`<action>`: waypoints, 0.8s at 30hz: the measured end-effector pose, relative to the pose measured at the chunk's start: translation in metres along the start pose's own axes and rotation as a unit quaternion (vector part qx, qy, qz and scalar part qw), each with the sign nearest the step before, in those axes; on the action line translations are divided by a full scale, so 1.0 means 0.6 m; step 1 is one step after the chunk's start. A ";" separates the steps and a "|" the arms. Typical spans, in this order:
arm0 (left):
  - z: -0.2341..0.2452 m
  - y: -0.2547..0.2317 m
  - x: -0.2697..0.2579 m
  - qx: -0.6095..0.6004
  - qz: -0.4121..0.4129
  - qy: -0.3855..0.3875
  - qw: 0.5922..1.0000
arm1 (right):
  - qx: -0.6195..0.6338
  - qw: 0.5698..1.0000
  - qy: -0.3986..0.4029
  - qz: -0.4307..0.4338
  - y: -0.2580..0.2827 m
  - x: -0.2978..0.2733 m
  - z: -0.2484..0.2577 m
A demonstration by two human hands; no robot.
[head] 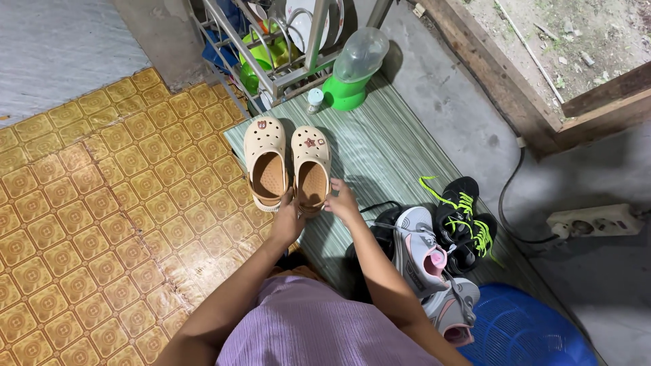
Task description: Organizing various shoes into a rack and tying shoelaces.
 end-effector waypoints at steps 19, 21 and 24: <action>0.072 -0.051 0.107 0.027 -0.045 0.077 0.996 | -0.363 0.909 0.051 0.199 0.132 -0.004 0.053; 0.080 -0.055 0.132 -0.010 -0.023 0.071 0.997 | -0.273 0.948 0.094 0.136 0.119 0.030 0.054; 0.061 -0.006 0.180 -0.003 -0.089 0.041 0.995 | -0.205 0.972 0.107 0.037 0.135 0.037 0.056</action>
Point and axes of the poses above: each hand's wrist, its own x-axis towards the middle knuckle, its own z-axis out of the back of the hand, y = z × x, the point moved 4 cm from there along x, towards the middle knuckle, and after that the axes turned 12 degrees about -x, right-handed, at the moved point
